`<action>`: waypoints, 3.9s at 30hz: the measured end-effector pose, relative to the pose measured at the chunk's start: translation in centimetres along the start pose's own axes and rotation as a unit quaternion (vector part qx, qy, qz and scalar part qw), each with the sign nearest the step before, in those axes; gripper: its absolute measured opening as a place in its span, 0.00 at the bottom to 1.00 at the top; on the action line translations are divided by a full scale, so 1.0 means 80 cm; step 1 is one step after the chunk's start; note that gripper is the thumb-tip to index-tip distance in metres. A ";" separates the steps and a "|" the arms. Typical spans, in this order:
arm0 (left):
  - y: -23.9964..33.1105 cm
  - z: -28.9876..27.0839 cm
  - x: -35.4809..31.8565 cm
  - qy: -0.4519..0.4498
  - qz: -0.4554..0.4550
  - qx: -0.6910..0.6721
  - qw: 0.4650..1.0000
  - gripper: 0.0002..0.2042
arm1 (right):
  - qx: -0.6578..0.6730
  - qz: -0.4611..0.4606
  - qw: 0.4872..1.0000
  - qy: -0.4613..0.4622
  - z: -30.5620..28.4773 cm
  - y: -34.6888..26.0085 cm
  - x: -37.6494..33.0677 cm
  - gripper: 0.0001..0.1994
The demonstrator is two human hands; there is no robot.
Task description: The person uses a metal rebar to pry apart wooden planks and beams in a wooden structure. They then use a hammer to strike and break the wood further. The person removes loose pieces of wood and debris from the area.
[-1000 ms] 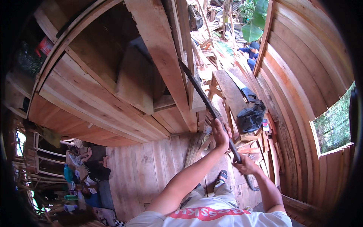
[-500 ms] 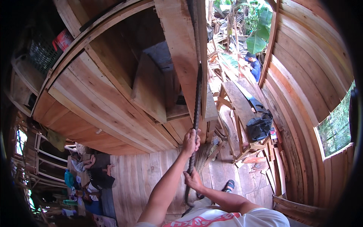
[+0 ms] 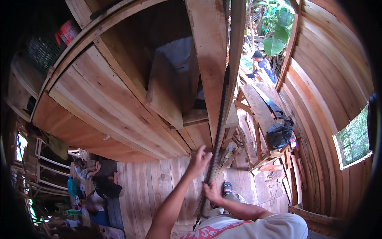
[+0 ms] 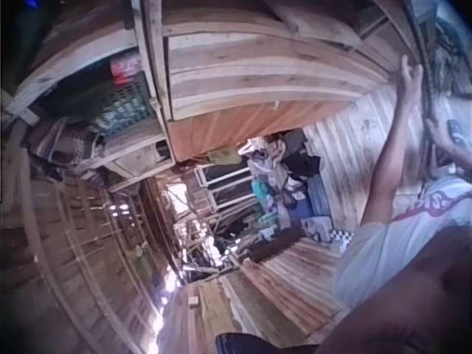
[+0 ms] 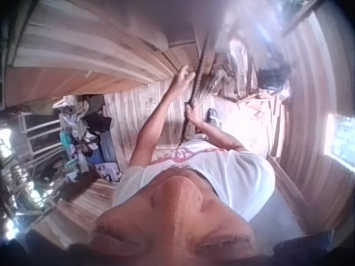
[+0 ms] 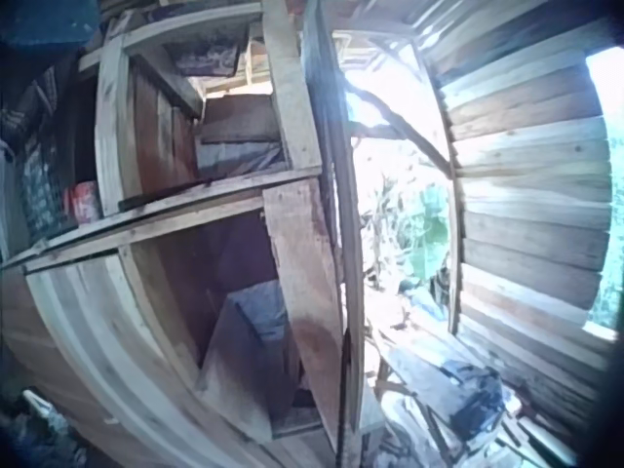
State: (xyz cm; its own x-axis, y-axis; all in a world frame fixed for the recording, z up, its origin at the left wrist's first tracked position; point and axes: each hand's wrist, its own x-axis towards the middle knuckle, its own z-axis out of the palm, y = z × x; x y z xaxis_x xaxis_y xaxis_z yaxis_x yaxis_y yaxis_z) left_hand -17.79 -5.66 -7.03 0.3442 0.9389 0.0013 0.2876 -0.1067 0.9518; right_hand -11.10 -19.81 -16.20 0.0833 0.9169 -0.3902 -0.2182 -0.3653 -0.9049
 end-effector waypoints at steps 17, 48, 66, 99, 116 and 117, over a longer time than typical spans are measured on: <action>-0.004 0.080 -0.056 0.007 -0.107 0.002 0.994 0.21 | -0.122 -0.134 0.983 0.009 -0.038 -0.024 0.017 0.17; -0.075 -0.202 0.075 -0.053 -0.063 0.365 0.927 0.16 | -0.004 -0.276 0.961 0.007 0.286 -0.018 0.191 0.20; -0.059 0.101 -0.031 -0.219 -0.039 -0.088 0.971 0.09 | -0.180 -0.087 0.945 0.257 -0.036 -0.028 -0.027 0.14; 0.334 0.165 -0.016 -0.019 0.224 -0.233 0.946 0.12 | 0.075 -0.319 0.932 -0.155 -0.211 -0.267 -0.082 0.17; 0.531 0.186 0.013 0.001 0.266 0.014 0.964 0.25 | 0.346 -0.359 0.800 -0.333 -0.178 -0.446 -0.088 0.26; 0.538 0.189 0.014 0.006 0.271 0.037 0.962 0.25 | 0.368 -0.354 0.784 -0.353 -0.174 -0.450 -0.087 0.26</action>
State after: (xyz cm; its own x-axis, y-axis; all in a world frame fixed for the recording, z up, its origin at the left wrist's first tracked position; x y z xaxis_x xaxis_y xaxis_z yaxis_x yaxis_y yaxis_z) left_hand 8.45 -14.17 29.30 0.4513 0.7426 0.4948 0.1316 -0.6038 0.7862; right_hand 9.70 -15.30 16.74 -0.0662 0.8031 0.5921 -0.8842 0.2278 -0.4079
